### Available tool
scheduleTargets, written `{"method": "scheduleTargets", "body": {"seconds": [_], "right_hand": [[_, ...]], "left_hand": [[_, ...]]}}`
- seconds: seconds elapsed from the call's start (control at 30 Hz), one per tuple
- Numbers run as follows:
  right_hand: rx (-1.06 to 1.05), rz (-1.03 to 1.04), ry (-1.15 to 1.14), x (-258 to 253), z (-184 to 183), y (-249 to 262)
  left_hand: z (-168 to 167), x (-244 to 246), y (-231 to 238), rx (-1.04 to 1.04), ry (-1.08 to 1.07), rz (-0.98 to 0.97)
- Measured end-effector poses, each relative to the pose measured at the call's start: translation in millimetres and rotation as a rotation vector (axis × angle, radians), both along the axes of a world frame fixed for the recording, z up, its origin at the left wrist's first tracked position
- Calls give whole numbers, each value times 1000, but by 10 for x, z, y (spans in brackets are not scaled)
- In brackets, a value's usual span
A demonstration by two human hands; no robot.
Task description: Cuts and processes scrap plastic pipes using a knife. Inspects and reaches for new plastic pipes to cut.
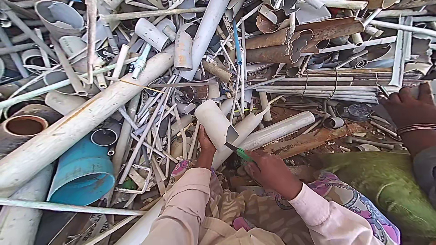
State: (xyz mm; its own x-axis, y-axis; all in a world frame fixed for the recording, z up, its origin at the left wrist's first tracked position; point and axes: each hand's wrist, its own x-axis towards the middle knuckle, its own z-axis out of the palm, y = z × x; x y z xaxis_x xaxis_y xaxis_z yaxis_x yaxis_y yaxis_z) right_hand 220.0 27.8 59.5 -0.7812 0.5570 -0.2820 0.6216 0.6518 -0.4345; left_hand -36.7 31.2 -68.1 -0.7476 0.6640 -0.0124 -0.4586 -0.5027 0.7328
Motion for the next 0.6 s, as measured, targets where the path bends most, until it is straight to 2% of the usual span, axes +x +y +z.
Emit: {"method": "scheduleTargets", "body": {"seconds": [0.07,0.2,0.33,0.47,0.6], "right_hand": [[30,-33,-64,-2,13,-6],[-34,48,150,150,-42,-18],[85,-40,-1,166,43,-76],[19,47,146,294,-47,-101],[92,-31,-6,241,-4,-178]], "left_hand": [[0,-12,5,10,-5,6],[91,23,-7,28,-24,31],[99,-3,-48,59,-46,34],[95,-42,-105,61,-53,40],[48,-78,-168,87,-95,41]]}}
